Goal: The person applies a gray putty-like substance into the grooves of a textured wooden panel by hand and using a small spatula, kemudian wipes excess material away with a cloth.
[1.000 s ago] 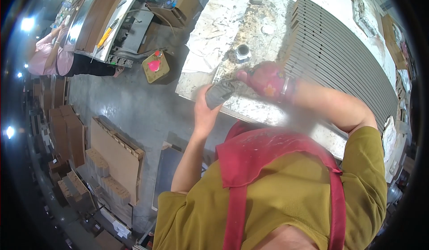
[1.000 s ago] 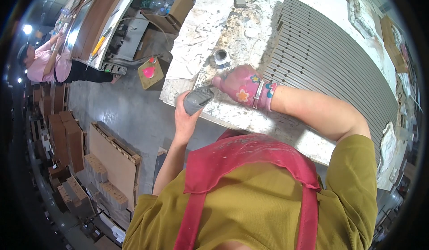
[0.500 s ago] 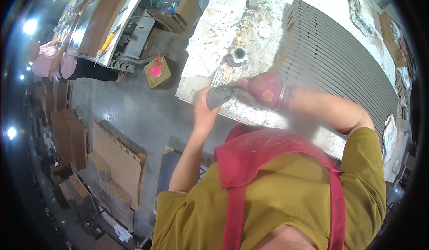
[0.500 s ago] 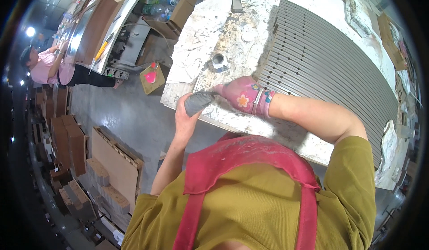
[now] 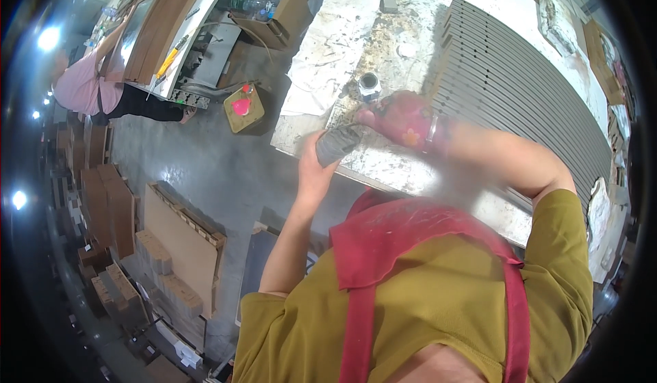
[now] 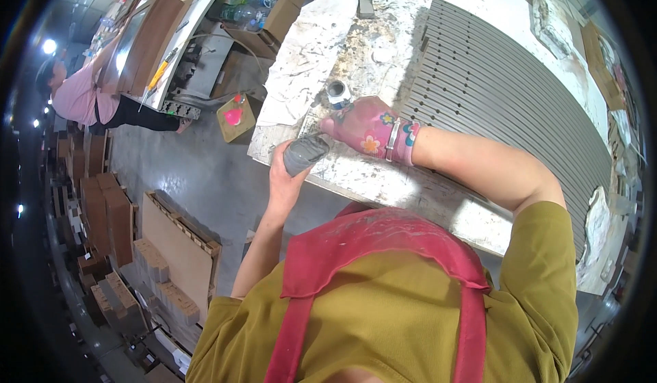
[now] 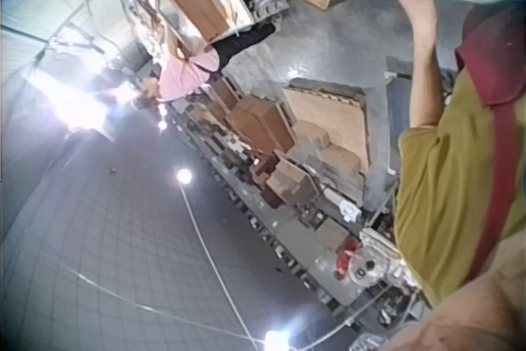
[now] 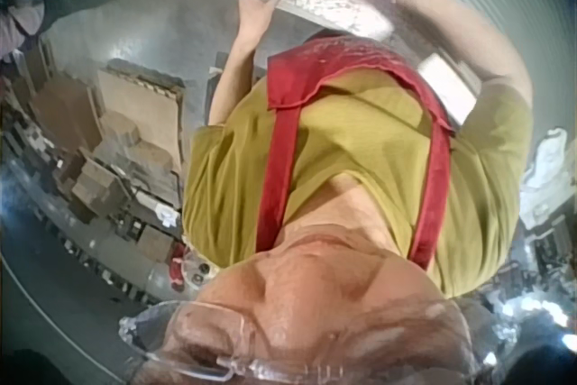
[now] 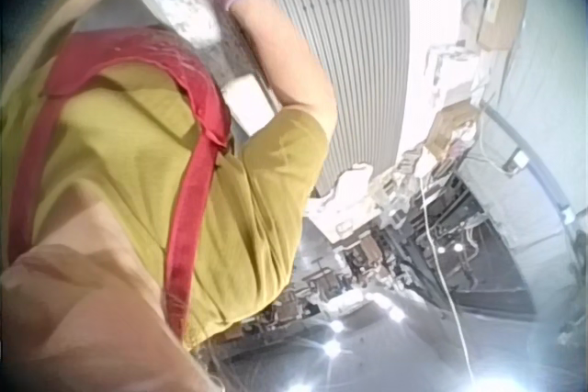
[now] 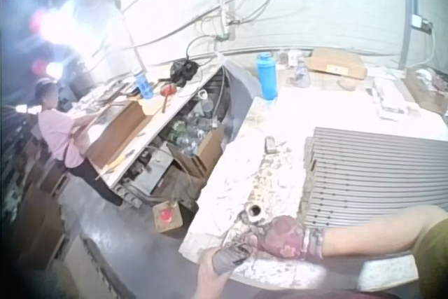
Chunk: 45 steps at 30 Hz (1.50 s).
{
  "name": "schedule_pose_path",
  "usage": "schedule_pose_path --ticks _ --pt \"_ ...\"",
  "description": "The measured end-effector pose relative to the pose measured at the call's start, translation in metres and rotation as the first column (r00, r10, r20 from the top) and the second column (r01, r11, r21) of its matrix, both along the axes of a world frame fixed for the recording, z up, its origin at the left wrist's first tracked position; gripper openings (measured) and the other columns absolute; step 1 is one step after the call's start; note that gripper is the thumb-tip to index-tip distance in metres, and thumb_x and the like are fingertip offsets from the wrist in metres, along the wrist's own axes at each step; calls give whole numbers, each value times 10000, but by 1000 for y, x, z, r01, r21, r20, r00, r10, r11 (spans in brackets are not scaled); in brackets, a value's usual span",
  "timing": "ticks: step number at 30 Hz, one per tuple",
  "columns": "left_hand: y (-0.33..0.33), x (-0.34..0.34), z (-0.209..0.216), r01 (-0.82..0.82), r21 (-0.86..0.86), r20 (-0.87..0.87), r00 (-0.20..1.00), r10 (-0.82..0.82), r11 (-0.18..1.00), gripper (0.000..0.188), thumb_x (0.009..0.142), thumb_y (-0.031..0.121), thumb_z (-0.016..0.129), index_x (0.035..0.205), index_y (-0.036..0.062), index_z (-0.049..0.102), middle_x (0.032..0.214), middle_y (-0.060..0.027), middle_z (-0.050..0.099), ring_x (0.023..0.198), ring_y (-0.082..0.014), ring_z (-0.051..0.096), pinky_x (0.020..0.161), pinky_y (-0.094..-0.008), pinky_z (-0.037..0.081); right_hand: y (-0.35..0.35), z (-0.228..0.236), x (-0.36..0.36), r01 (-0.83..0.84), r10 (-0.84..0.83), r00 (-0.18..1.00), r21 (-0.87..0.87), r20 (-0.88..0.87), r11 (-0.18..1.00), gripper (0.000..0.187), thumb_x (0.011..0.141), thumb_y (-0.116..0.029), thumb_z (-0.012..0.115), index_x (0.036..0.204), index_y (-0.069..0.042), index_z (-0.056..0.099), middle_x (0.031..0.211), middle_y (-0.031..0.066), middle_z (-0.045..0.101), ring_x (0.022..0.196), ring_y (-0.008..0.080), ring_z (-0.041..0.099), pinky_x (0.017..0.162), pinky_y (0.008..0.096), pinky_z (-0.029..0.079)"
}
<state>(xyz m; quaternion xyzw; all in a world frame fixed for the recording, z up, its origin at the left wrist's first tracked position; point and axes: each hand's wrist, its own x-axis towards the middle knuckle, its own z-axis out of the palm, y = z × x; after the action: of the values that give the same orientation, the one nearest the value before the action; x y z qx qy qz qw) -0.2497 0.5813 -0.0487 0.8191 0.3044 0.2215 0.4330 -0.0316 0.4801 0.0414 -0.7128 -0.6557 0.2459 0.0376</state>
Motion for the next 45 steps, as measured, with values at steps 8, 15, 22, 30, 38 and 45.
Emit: schedule_pose_path --ticks 8,15,22,30,38,45 --pt "-5 3 -1 -23 -9 1 1000 23 1000 564 708 -8 749 1214 23 502 1122 -153 577 1053 -285 577 923 -352 444 -17 -19 -7 -31 36 999 120 -37 992 267 922 -250 502 1141 -117 580 813 159 652 742 364 653 648 475 505" --pt "0 1 0 -15 -35 -9 1000 14 999 591 702 0 765 1225 25 490 1129 -157 572 1062 -294 572 925 -358 441 -10 -11 -10 5 -10 1000 191 28 982 175 936 -198 458 1028 -102 571 754 155 624 694 353 648 595 468 512" --pt "0 2 -1 -22 -43 4 1000 22 999 585 702 17 770 1217 20 493 1130 -161 570 1073 -295 567 928 -362 438 -11 -21 6 -85 63 991 199 116 976 325 927 -193 455 1235 -156 555 758 170 643 702 358 656 598 472 507" --pt "-4 3 -2 -53 -48 6 999 54 997 552 714 14 763 1202 19 503 1131 -156 570 1070 -294 569 927 -359 441 -13 -16 -7 -17 17 998 3 52 1000 324 908 -152 476 1221 -124 554 721 177 631 701 363 655 588 470 501" --pt "-7 6 -1 -54 8 -11 998 54 998 549 717 26 766 1199 21 504 1137 -159 561 1068 -300 567 929 -364 443 -17 -13 -10 33 -27 992 44 -124 999 217 909 -195 501 1078 -83 580 708 167 632 683 365 645 590 483 495" --pt "-7 1 -8 48 165 -5 999 -48 985 535 734 2 723 1216 19 492 1164 -169 549 1094 -316 550 942 -373 435 -17 -20 -35 24 -24 994 -3 -108 1000 351 974 -330 358 929 -70 589 699 154 620 648 337 623 616 457 500"
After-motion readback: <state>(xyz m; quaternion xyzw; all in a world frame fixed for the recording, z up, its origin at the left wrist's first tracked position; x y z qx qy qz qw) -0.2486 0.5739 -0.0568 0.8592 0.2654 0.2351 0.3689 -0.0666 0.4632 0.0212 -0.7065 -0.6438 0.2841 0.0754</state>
